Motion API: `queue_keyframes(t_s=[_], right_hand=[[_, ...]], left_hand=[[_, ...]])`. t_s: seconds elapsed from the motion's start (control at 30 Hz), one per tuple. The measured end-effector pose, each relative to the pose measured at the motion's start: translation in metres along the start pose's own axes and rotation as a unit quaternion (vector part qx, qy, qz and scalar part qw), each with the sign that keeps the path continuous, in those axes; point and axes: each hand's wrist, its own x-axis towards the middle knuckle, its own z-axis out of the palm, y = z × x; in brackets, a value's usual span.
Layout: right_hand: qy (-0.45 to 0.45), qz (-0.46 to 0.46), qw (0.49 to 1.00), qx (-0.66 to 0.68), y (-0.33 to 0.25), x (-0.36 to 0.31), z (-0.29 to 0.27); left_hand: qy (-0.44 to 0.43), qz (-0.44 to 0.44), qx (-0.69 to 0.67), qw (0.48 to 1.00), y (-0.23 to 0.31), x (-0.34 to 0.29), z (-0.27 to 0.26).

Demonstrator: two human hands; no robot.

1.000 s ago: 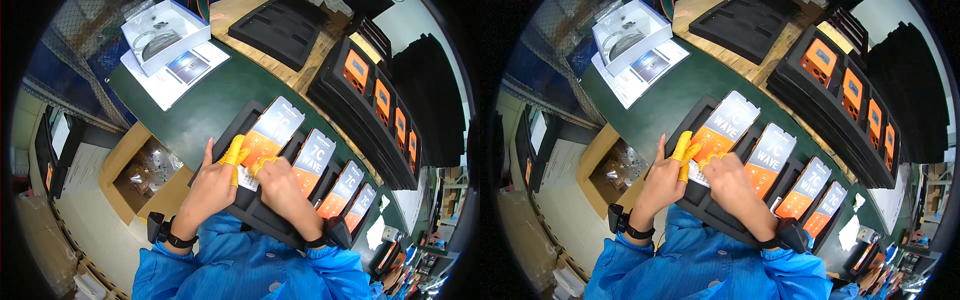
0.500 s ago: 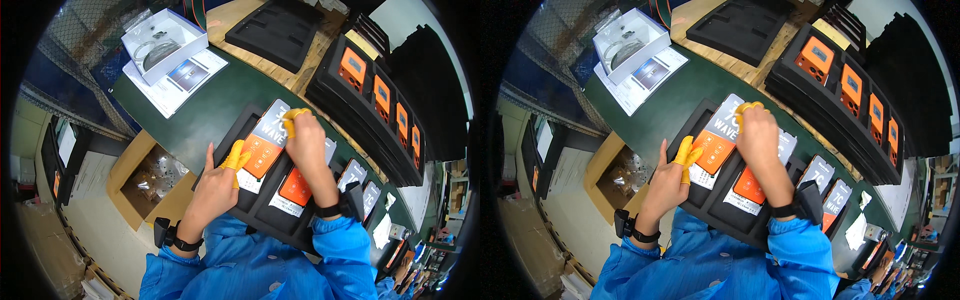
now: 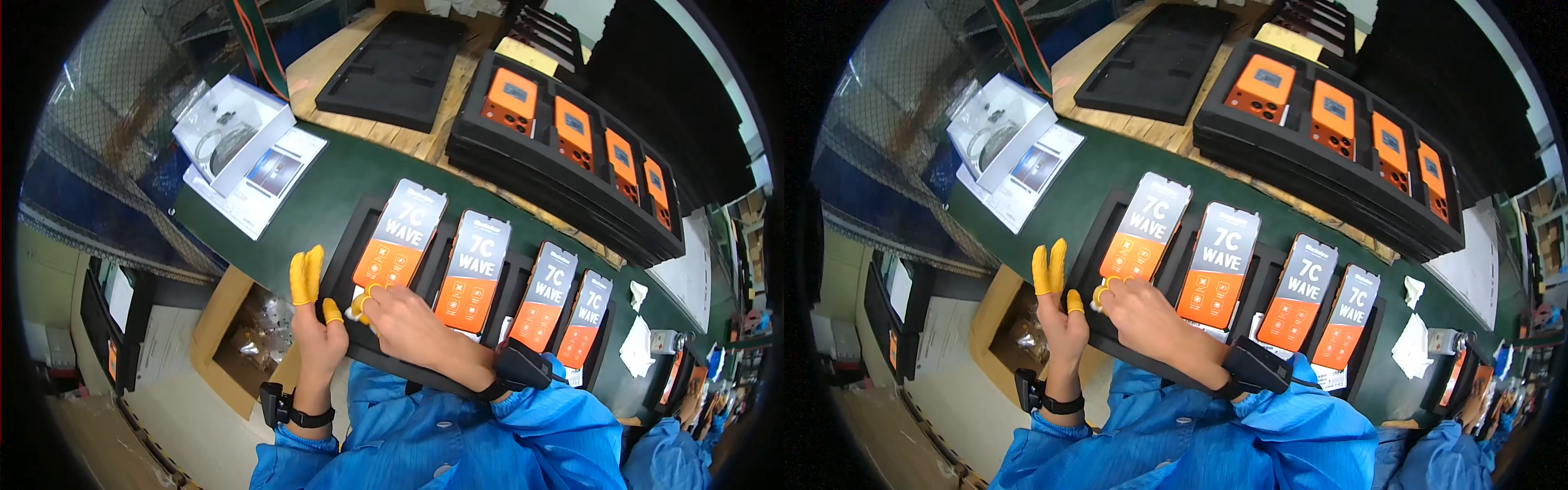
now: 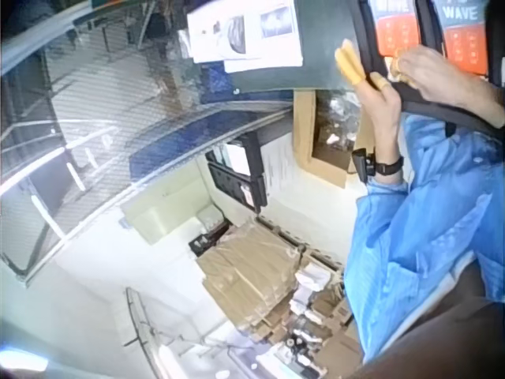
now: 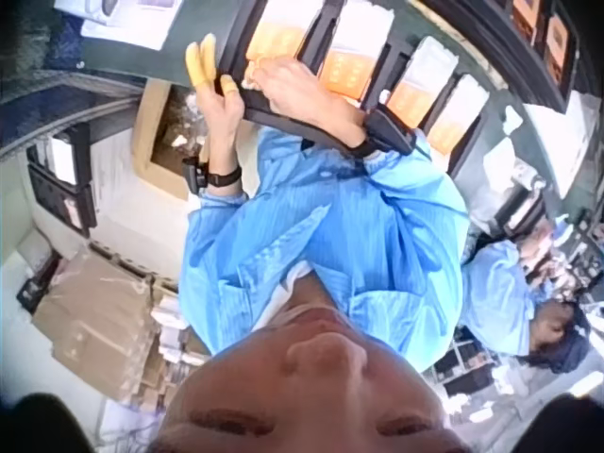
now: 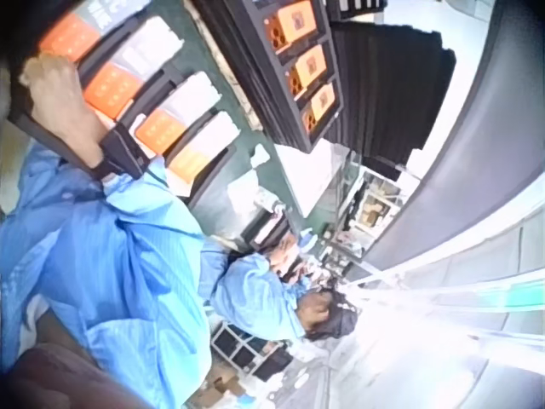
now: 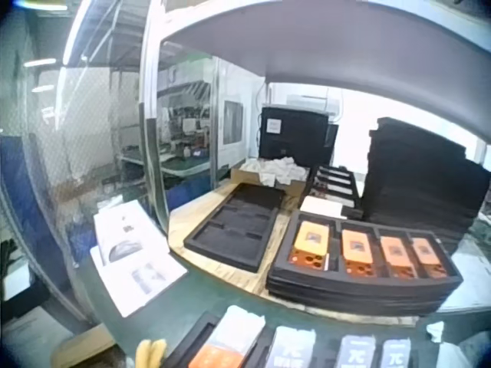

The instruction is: Cleaning and inspecting smartphone devices on an assembly line.

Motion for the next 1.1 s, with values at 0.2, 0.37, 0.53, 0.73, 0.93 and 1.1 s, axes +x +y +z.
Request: queue_keyframes(t_s=[0.2,0.37,0.53,0.73,0.93,1.1], right_hand=[[0.004,0.178,0.681,0.711,0.008,-0.041,-0.064],[0.123,0.154,0.455,0.869,0.019,-0.101,-0.063],[0.230,0.189,0.454,0.840,0.013,-0.140,-0.071],[0.452,0.340,0.756,0.330,0.003,-0.232,-0.124],[0.373,0.563,0.717,-0.175,0.026,-0.326,-0.133],[0.308,0.592,0.668,-0.329,0.010,-0.322,-0.137]], left_hand=[[0.049,0.005,-0.085,0.995,0.004,-0.001,0.001],[0.032,0.017,-0.104,0.994,0.017,-0.002,0.008],[-0.037,0.061,-0.071,0.995,0.033,0.000,0.028],[-0.069,0.110,0.046,0.990,0.054,-0.006,0.036],[-0.172,0.159,0.124,0.964,0.100,-0.008,0.086],[-0.291,0.196,0.200,0.915,0.118,-0.014,0.139]])
